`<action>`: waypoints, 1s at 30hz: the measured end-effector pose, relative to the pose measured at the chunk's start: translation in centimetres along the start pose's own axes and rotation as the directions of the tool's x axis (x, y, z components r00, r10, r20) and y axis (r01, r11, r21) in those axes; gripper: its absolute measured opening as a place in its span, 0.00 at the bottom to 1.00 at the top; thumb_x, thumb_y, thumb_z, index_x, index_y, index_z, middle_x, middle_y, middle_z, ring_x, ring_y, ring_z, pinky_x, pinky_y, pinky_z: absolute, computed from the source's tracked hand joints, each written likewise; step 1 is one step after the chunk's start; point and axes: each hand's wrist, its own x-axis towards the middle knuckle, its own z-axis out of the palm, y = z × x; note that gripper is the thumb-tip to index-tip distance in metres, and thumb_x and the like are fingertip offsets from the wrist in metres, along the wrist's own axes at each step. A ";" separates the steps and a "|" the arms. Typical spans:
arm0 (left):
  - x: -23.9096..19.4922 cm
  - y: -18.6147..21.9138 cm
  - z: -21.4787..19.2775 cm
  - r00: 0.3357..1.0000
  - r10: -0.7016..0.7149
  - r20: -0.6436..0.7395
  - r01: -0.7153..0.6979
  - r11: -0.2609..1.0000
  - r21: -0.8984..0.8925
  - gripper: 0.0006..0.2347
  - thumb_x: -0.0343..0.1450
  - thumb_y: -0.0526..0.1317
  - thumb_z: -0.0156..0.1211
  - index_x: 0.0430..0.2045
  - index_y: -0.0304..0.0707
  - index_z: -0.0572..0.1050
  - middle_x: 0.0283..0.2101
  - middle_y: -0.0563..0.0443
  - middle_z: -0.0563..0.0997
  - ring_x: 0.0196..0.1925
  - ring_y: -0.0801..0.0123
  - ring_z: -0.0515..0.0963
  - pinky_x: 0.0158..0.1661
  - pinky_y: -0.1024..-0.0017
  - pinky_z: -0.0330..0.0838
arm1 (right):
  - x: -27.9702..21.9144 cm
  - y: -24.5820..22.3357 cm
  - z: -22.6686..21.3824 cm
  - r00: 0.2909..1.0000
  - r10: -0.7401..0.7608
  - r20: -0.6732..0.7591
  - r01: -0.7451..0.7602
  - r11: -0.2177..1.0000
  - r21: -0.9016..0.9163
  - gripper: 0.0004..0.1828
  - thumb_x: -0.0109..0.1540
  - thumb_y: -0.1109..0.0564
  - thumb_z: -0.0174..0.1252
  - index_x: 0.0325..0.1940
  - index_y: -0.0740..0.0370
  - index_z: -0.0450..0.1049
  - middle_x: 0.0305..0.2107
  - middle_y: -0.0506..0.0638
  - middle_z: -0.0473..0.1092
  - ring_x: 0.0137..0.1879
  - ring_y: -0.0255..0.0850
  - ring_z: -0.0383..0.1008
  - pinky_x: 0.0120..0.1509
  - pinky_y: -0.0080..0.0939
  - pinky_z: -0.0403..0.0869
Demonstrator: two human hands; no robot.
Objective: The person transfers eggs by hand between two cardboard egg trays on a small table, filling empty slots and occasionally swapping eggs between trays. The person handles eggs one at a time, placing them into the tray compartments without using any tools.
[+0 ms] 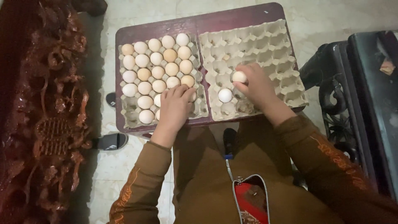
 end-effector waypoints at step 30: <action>-1.3 -2.7 -2.4 0.985 -0.124 0.117 0.112 0.988 0.106 0.23 0.64 0.37 0.69 0.55 0.60 0.75 0.56 0.53 0.74 0.59 0.55 0.74 0.55 0.54 0.65 | -3.6 0.9 -0.3 0.991 0.005 0.136 -0.001 1.000 -0.030 0.19 0.64 0.47 0.62 0.59 0.44 0.73 0.54 0.53 0.65 0.55 0.54 0.74 0.56 0.53 0.75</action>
